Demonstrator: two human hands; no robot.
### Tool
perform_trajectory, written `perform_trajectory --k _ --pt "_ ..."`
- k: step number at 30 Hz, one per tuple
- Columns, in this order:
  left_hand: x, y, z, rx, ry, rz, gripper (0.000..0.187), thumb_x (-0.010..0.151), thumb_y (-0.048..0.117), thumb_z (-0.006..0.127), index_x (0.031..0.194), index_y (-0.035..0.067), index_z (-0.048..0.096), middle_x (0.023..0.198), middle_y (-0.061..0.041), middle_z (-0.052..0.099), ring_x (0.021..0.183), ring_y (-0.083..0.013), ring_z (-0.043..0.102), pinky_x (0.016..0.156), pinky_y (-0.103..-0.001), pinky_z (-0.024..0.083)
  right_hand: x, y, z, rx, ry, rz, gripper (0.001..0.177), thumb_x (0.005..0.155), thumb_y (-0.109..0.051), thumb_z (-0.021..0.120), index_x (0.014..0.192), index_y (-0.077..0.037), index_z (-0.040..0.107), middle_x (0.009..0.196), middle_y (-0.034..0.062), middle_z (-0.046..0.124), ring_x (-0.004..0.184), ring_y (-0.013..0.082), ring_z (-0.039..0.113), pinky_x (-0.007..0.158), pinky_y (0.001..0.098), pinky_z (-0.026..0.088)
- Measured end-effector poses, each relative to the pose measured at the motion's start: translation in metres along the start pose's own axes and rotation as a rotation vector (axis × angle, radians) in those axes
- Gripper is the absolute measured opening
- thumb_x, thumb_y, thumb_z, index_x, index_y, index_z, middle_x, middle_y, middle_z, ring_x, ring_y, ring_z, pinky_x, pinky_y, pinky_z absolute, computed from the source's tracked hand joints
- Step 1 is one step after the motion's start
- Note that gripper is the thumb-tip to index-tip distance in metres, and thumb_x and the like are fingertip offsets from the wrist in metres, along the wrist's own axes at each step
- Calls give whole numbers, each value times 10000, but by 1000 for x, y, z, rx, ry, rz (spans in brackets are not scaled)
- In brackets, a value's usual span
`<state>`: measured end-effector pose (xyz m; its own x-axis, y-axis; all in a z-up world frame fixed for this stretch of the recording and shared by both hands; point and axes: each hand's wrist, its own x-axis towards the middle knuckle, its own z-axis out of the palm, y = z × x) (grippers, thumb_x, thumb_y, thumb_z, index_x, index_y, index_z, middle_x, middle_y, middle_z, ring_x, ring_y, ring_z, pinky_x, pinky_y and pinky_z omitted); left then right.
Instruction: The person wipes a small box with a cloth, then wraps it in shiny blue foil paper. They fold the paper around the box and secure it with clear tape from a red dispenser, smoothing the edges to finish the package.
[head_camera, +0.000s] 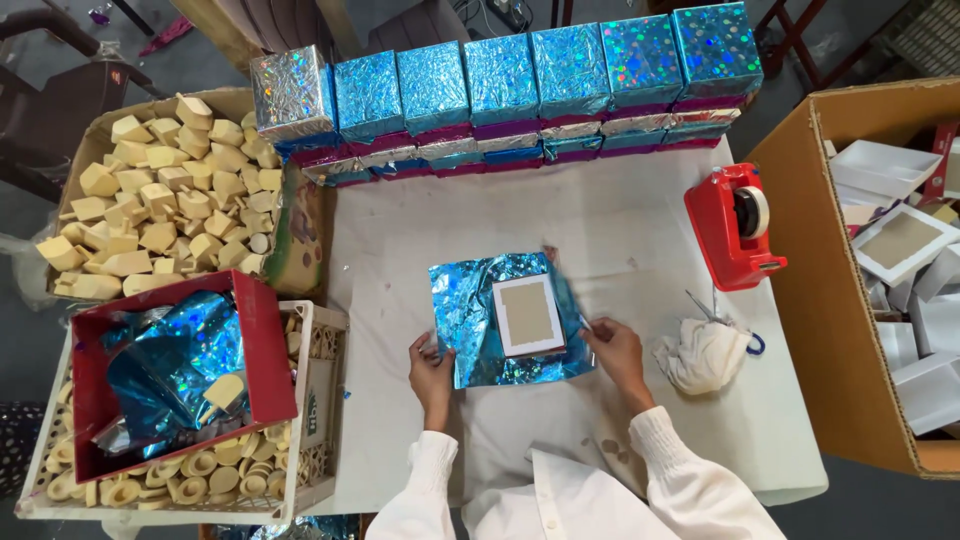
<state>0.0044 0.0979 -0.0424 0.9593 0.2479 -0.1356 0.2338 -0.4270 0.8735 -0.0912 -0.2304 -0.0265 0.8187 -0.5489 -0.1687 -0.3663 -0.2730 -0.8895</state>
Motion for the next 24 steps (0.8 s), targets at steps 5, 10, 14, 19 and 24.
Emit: perform_trajectory --k 5,10,14,19,24 --pt "-43 -18 9 -248 -80 -31 656 800 105 803 1378 82 494 989 -75 693 802 -155 645 753 -293 551 45 -11 -17 -115 108 -101 255 827 -269 813 975 -63 784 759 81 760 662 179 722 630 323 545" --pt "-141 -90 58 -780 -332 -237 572 896 22 607 1425 -21 395 965 -131 648 767 -187 620 641 -316 524 71 -56 -23 -234 222 -228 219 870 -236 787 1025 -81 775 864 104 749 794 255 708 715 385 543" --pt "-186 -34 46 -412 -426 -45 755 786 14 787 1381 89 330 1166 -63 576 952 -163 642 775 -323 587 33 -108 -16 -178 381 -483 290 873 -139 792 1134 -53 698 1090 140 693 995 320 636 883 413 507" --pt "-116 120 -18 6 -176 439 323 928 151 740 1200 83 581 1149 -109 669 1094 -272 639 923 -395 511 -42 -85 11 -209 372 -642 340 878 -86 765 1179 -48 612 1152 164 617 1089 377 604 980 434 475" --pt "-50 146 -18 602 -235 1073 678 852 -8 608 1498 159 487 1580 -63 438 1471 -283 370 1172 -482 304 -48 10 47 350 219 32 694 877 -223 811 1366 -28 360 1159 115 585 957 193 622 847 299 512"
